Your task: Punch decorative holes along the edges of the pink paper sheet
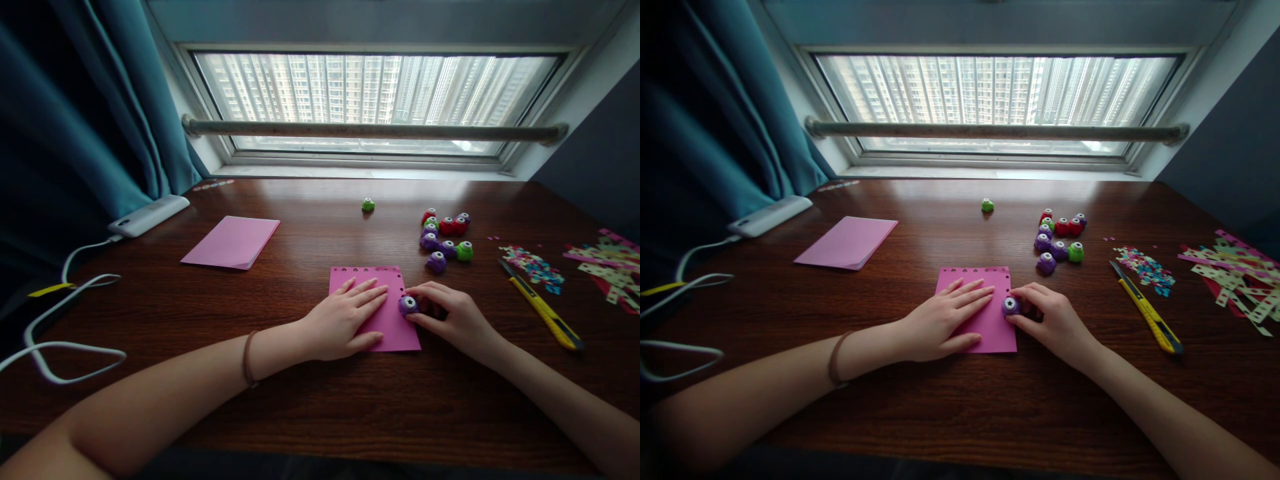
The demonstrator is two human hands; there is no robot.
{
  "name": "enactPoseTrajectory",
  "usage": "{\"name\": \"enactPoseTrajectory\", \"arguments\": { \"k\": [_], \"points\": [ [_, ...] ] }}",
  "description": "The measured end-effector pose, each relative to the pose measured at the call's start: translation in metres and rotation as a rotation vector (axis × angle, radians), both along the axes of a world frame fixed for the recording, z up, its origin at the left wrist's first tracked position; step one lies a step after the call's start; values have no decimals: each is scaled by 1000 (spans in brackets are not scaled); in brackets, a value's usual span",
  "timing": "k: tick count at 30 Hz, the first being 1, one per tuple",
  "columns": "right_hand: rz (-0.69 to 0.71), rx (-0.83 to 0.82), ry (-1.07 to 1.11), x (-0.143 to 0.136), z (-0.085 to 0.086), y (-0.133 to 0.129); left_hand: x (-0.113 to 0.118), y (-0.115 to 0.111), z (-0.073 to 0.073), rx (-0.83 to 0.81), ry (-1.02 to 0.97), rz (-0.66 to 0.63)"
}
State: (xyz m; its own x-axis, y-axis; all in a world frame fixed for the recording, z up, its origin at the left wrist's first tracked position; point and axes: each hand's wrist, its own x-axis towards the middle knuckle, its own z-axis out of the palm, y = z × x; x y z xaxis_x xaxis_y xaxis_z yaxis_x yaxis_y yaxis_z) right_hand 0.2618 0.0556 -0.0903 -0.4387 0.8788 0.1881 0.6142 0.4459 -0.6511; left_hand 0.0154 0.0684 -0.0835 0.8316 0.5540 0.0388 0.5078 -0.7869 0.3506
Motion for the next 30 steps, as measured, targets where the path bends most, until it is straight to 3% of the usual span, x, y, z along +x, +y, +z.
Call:
{"name": "enactPoseTrajectory", "arguments": {
  "k": [30],
  "points": [
    [-2,-19,8,-1,1,-1,0,-1,1,7,33,3]
  ]
}}
